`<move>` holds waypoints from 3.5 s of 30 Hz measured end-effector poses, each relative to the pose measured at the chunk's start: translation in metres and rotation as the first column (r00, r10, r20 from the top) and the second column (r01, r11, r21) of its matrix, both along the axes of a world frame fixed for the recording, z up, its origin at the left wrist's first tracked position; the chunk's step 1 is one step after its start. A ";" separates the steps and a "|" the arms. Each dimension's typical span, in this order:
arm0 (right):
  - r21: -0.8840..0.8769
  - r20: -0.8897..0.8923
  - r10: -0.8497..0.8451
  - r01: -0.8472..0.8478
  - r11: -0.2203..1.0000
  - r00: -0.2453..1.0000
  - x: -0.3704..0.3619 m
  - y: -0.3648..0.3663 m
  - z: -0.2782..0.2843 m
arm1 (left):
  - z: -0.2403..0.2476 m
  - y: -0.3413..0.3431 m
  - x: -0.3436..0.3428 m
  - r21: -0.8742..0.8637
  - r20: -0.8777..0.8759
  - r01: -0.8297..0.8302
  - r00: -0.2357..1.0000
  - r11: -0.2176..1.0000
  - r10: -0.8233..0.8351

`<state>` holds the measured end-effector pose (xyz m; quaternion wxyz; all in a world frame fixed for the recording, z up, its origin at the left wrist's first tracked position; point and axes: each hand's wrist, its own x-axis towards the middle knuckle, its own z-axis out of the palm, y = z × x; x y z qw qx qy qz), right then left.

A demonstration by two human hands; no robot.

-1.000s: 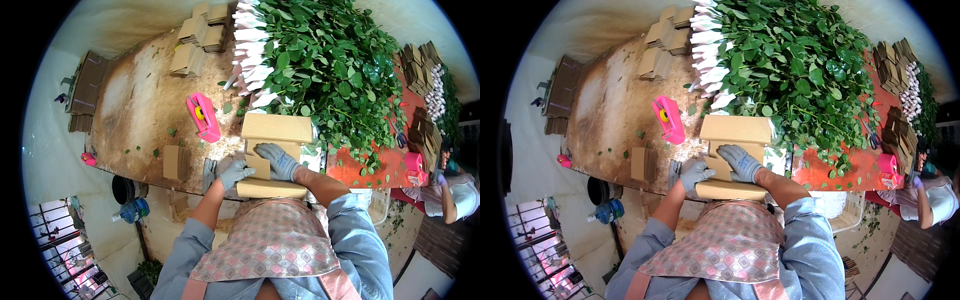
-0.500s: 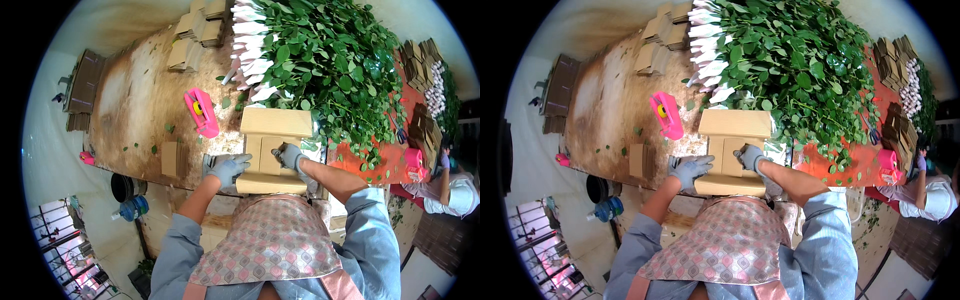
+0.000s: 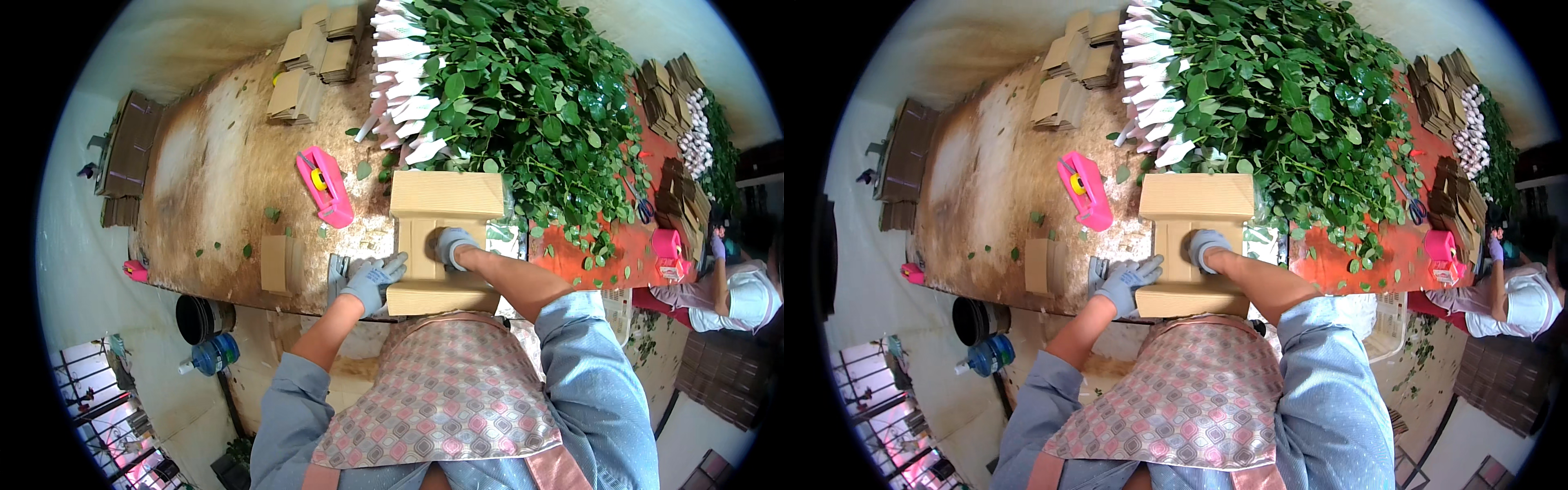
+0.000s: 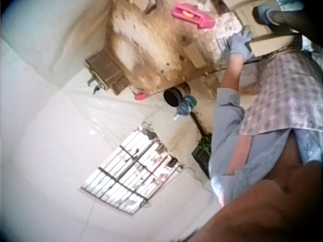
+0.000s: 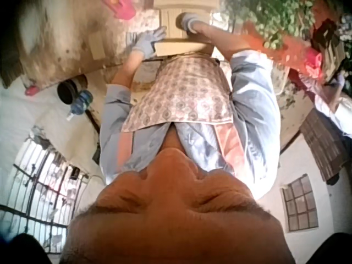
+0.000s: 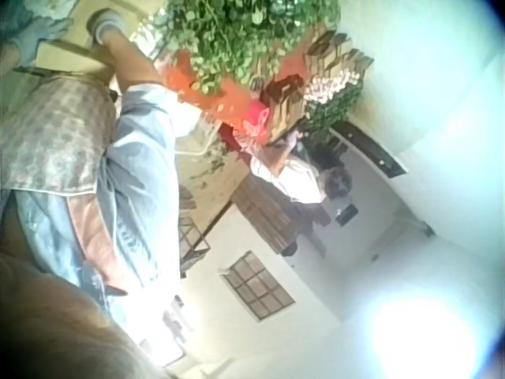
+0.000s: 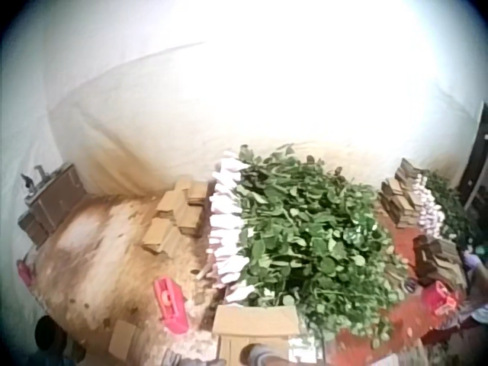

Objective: The person bundles individual roses using a grouping tool, secures the bundle with tape, and then packs several bundles into a cardboard box.

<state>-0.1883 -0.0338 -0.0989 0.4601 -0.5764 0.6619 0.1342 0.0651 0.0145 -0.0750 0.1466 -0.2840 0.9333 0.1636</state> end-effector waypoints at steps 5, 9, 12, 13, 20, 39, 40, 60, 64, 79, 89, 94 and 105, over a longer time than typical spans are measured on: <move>-0.039 -0.027 0.099 -0.100 0.994 0.995 0.004 0.003 -0.006 | -0.011 0.004 0.006 -0.038 -0.031 0.008 0.999 0.999 -0.009; -0.065 -0.034 0.136 -0.138 0.988 0.990 0.002 0.001 -0.009 | 0.000 0.002 0.003 -0.010 0.017 0.017 1.000 1.000 -0.017; -0.110 -0.060 0.116 -0.122 0.986 0.991 0.004 0.002 -0.017 | 0.012 -0.002 -0.005 0.023 0.077 0.016 0.997 1.000 -0.018; -0.137 -0.079 0.094 -0.105 0.985 0.992 0.006 0.003 -0.023 | 0.016 -0.004 -0.009 0.040 0.098 0.010 0.995 0.999 -0.014; -0.207 -0.066 0.046 -0.059 0.977 0.997 0.010 0.007 -0.020 | 0.003 -0.013 0.002 0.079 -0.084 0.025 0.996 0.997 -0.019; -0.679 0.114 0.467 -0.274 0.681 0.877 0.001 0.027 0.082 | -0.019 -0.051 -0.059 0.362 0.441 -0.234 0.896 0.902 0.056; -0.751 0.184 0.394 -0.130 0.647 0.901 -0.007 0.030 0.104 | -0.017 -0.052 -0.060 0.378 0.458 -0.228 0.888 0.897 0.033; -0.671 -0.645 -0.147 -0.463 0.580 0.750 -0.244 -0.014 0.082 | 0.035 -0.045 -0.071 0.368 0.383 -0.253 0.918 0.895 0.102; -0.780 -0.595 -0.192 -0.503 0.372 0.780 -0.252 0.002 0.164 | 0.031 -0.044 -0.072 0.367 0.361 -0.243 0.927 0.898 0.103; -0.911 -0.272 0.108 -0.292 0.292 0.956 -0.166 0.074 0.249 | 0.037 -0.045 -0.071 0.445 0.370 -0.366 0.906 0.817 0.205; -0.316 -0.371 0.415 -0.533 0.785 0.831 -0.188 0.095 0.040 | 0.042 -0.044 -0.062 0.475 0.401 -0.384 0.895 0.792 0.193; -0.249 -0.400 0.525 -0.641 0.726 0.751 -0.134 0.058 0.099 | 0.047 -0.046 -0.071 0.428 0.465 -0.382 0.870 0.819 0.163; -0.367 -0.109 0.594 -0.588 0.721 0.797 -0.001 0.013 0.056 | 0.023 -0.047 -0.042 0.591 0.217 -0.330 0.944 0.736 0.249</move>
